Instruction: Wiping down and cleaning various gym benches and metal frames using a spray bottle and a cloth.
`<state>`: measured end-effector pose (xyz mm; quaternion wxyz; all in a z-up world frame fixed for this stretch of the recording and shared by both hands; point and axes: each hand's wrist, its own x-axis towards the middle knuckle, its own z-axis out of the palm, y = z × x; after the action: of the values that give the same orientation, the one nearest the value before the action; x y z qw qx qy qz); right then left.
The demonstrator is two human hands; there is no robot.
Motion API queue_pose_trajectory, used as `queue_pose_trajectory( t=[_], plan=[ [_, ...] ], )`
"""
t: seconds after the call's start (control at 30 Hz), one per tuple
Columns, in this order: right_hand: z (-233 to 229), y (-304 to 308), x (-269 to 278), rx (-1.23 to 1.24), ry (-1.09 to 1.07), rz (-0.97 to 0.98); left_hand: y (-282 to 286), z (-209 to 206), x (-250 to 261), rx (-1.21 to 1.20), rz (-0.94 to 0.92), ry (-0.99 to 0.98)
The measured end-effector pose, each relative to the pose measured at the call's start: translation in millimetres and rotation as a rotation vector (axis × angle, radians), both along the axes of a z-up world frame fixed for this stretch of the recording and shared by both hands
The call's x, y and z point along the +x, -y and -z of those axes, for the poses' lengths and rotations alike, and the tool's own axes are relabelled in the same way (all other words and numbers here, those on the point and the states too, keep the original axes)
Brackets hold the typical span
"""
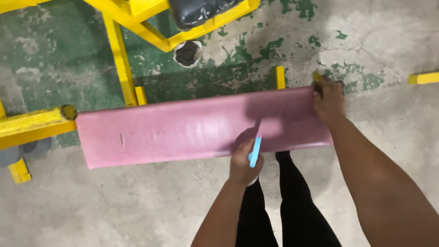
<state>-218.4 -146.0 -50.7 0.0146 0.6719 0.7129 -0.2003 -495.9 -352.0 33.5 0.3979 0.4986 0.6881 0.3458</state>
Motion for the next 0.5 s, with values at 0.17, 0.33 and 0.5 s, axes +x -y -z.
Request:
queue_pose_trajectory(
  t=[0.17, 0.33, 0.5],
  plan=[
    [-5.2, 37.3, -51.5, 0.056, 0.047, 0.193, -34.5, -3.4, 12.3, -0.341, -0.018, 0.079],
    [3.5, 99.7, -105.7, 0.104, -0.034, -0.096, -39.3, 7.3, 15.8, -0.480, -0.043, 0.006],
    [20.9, 88.6, -44.1, 0.042, 0.162, -0.429, -42.2, 2.9, 16.0, -0.468, -0.076, 0.016]
  ],
)
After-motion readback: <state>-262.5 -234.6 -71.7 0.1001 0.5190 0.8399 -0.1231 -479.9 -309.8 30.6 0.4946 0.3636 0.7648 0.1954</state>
